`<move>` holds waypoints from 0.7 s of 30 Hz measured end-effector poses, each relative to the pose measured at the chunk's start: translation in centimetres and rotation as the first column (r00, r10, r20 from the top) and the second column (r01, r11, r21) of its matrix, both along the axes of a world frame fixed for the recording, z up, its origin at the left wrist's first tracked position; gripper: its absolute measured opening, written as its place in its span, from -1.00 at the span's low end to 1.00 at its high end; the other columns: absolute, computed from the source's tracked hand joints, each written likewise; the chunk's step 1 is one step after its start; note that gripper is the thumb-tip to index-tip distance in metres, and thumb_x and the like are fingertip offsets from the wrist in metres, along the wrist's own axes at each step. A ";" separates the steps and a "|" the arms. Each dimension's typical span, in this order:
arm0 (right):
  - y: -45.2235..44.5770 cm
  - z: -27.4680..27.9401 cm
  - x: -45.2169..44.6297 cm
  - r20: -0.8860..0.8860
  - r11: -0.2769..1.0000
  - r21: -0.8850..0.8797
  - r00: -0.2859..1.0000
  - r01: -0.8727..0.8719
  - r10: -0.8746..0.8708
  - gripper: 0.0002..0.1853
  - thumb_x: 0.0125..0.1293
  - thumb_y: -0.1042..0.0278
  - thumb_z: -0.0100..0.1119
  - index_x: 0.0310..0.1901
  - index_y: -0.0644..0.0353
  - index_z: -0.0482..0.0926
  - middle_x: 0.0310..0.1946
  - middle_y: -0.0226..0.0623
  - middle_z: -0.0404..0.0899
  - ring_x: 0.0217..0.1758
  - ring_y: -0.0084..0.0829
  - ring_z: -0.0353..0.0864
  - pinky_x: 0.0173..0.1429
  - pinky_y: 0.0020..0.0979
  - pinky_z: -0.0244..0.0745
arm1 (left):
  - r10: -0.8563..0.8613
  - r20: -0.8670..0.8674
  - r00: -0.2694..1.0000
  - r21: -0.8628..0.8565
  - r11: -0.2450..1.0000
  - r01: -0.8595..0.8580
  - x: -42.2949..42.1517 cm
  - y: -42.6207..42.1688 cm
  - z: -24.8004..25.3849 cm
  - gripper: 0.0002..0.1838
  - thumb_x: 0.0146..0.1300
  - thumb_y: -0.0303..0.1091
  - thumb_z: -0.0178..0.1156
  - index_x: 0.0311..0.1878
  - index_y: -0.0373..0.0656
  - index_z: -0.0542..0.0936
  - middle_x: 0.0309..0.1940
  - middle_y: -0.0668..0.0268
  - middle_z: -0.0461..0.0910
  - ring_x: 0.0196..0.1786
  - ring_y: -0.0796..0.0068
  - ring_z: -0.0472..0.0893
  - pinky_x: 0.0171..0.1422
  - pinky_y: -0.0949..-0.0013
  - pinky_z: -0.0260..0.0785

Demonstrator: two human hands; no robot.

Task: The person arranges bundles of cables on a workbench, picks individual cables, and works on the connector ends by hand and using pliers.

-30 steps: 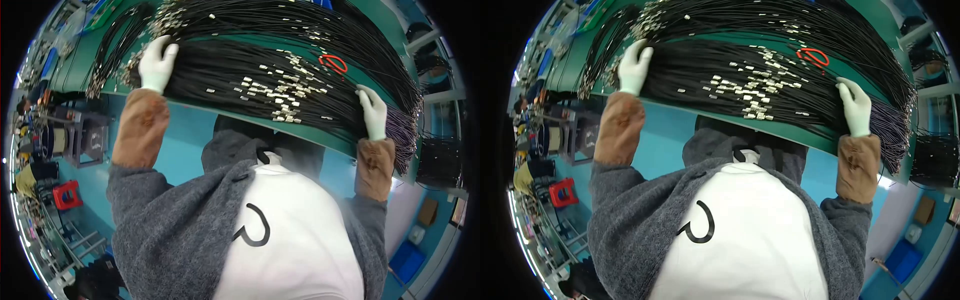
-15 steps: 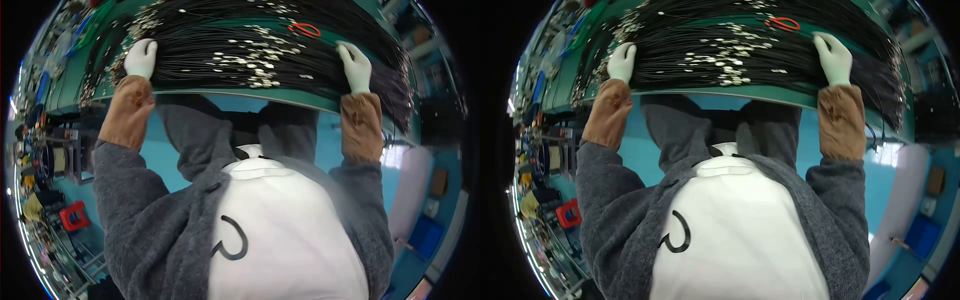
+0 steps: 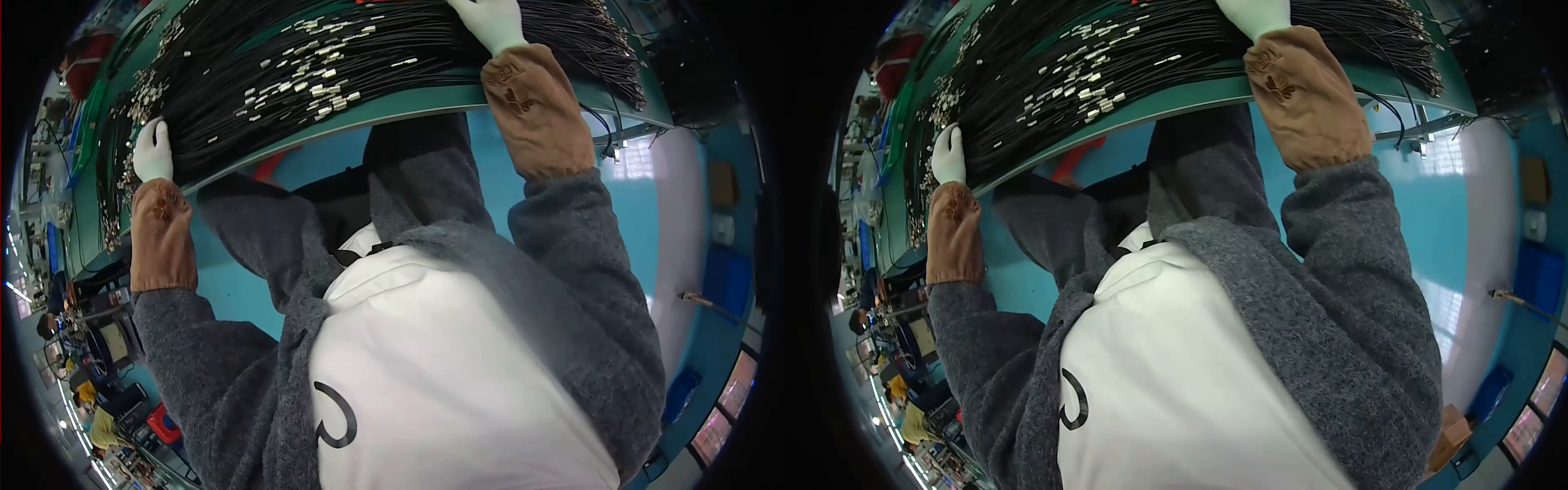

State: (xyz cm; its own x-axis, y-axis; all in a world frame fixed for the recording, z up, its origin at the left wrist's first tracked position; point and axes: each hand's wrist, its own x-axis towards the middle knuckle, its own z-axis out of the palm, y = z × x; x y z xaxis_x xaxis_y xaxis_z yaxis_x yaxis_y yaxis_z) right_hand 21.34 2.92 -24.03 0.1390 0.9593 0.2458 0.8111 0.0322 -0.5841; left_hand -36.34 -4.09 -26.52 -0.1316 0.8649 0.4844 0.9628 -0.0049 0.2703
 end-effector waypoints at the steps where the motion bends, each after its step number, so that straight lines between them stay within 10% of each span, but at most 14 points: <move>1: 0.0 0.1 0.1 -0.010 1.000 0.010 1.000 0.002 -0.002 -0.71 0.22 0.29 0.18 -0.08 0.22 0.67 -0.25 -0.27 0.73 -0.22 -0.17 0.68 -0.05 -0.36 0.53 | -0.010 -0.001 1.000 0.013 1.000 0.010 -0.4 0.4 -0.1 -0.62 0.40 -0.04 0.01 0.04 -0.05 0.65 -0.01 0.36 0.68 0.03 0.27 0.61 0.14 0.37 0.39; 7: -1.2 0.0 -0.1 -0.061 0.927 0.345 0.982 -0.146 0.178 -0.72 0.32 0.20 0.15 -0.05 0.11 0.71 -0.27 -0.47 0.74 -0.32 -0.56 0.60 -0.15 -0.58 0.44 | -0.038 0.017 0.999 0.092 0.995 0.037 0.6 0.1 0.2 -0.67 0.39 -0.12 0.04 0.01 -0.08 0.66 -0.05 0.35 0.69 0.00 0.29 0.62 0.15 0.37 0.39; 21: -1.6 0.2 -0.7 -0.316 0.888 0.450 0.913 -0.094 0.257 -0.81 0.27 0.40 0.16 -0.16 0.15 0.73 -0.38 -0.44 0.70 -0.45 -0.56 0.51 -0.32 -0.55 0.39 | -0.058 0.200 0.978 0.094 0.995 0.040 3.1 -1.1 2.3 -0.70 0.38 -0.22 0.09 -0.05 -0.21 0.66 -0.09 0.28 0.69 -0.02 0.30 0.61 0.15 0.39 0.38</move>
State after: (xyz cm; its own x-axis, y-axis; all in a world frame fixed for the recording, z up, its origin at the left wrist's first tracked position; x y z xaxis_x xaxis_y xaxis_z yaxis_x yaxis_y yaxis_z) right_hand 20.68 1.28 -23.84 0.1339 0.7939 0.5932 0.5066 0.4596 -0.7294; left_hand -33.25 -5.18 -24.22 -0.1935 0.8274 0.5272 0.8863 -0.0831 0.4557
